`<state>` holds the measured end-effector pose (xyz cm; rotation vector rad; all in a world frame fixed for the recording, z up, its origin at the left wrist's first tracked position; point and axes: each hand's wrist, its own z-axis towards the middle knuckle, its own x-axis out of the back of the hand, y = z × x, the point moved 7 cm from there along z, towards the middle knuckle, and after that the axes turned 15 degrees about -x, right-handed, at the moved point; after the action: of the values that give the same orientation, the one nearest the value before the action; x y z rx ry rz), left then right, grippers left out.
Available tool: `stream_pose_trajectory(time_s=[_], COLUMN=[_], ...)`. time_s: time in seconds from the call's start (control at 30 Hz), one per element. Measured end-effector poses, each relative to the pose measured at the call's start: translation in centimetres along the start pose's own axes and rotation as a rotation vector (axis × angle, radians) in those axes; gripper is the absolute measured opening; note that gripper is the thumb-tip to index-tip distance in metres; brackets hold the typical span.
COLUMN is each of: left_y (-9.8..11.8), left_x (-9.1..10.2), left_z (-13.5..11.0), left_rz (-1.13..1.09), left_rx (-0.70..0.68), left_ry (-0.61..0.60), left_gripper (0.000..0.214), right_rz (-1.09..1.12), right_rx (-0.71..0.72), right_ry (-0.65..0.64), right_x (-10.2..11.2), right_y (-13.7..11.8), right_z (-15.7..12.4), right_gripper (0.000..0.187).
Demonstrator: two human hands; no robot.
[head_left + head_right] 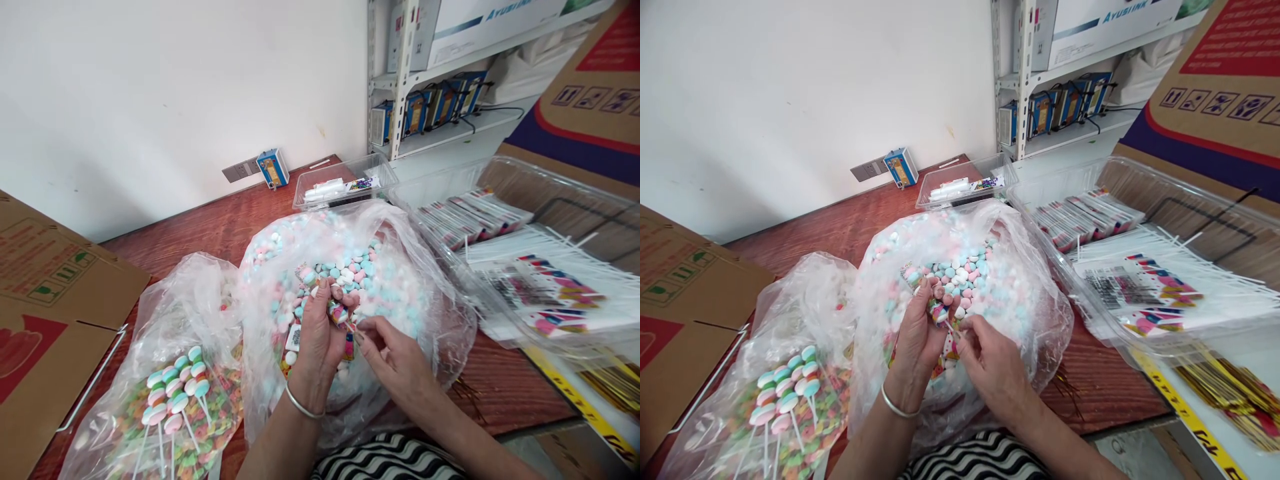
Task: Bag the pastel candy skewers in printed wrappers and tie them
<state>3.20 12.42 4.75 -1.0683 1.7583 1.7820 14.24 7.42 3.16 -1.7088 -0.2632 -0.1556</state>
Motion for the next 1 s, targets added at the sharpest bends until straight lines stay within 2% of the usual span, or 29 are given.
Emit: stream_pose_trajectory(time_s=[0.07,0.1,0.2,0.4,0.7,0.87,1.0], left_y=[0.2,0.1,-0.3,-0.5,-0.8,-0.7,-0.2], left_x=[0.0,0.0,-0.1,-0.2,-0.2,1.2,2.0], left_z=[-0.1,-0.2,-0.6,-1.1,-0.9,0.2,0.8], left_rz=[0.044,0.060,0.070,0.030,0.074,-0.033,-0.057], left_rx=[-0.019,-0.020,0.007,-0.005,-0.007,-0.019,-0.036], left_ry=[-0.010,-0.012,-0.023,-0.019,-0.039,0.097,0.135], left_gripper=[0.016,0.017,0.018,0.020,0.019,0.011,0.012], right_rz=[-0.266,-0.357,-0.520,-0.630,-0.602,-0.491,-0.347], right_rx=[0.233,0.320,0.438,0.442,0.372,0.462,0.465], right_ry=[0.277,0.360,0.448,0.489,0.437,0.476,0.402], right_x=[1.2,1.3,0.7,0.0,0.3,0.7,1.1], right_y=[-1.9,-2.8,-4.2,-5.1,-4.8,-4.6,-4.0], right_z=[-0.6,-0.9,-1.1,-1.0,-0.4,-1.1,-1.4], right_gripper=[0.015,0.015,0.014,0.020,0.020,0.017,0.012])
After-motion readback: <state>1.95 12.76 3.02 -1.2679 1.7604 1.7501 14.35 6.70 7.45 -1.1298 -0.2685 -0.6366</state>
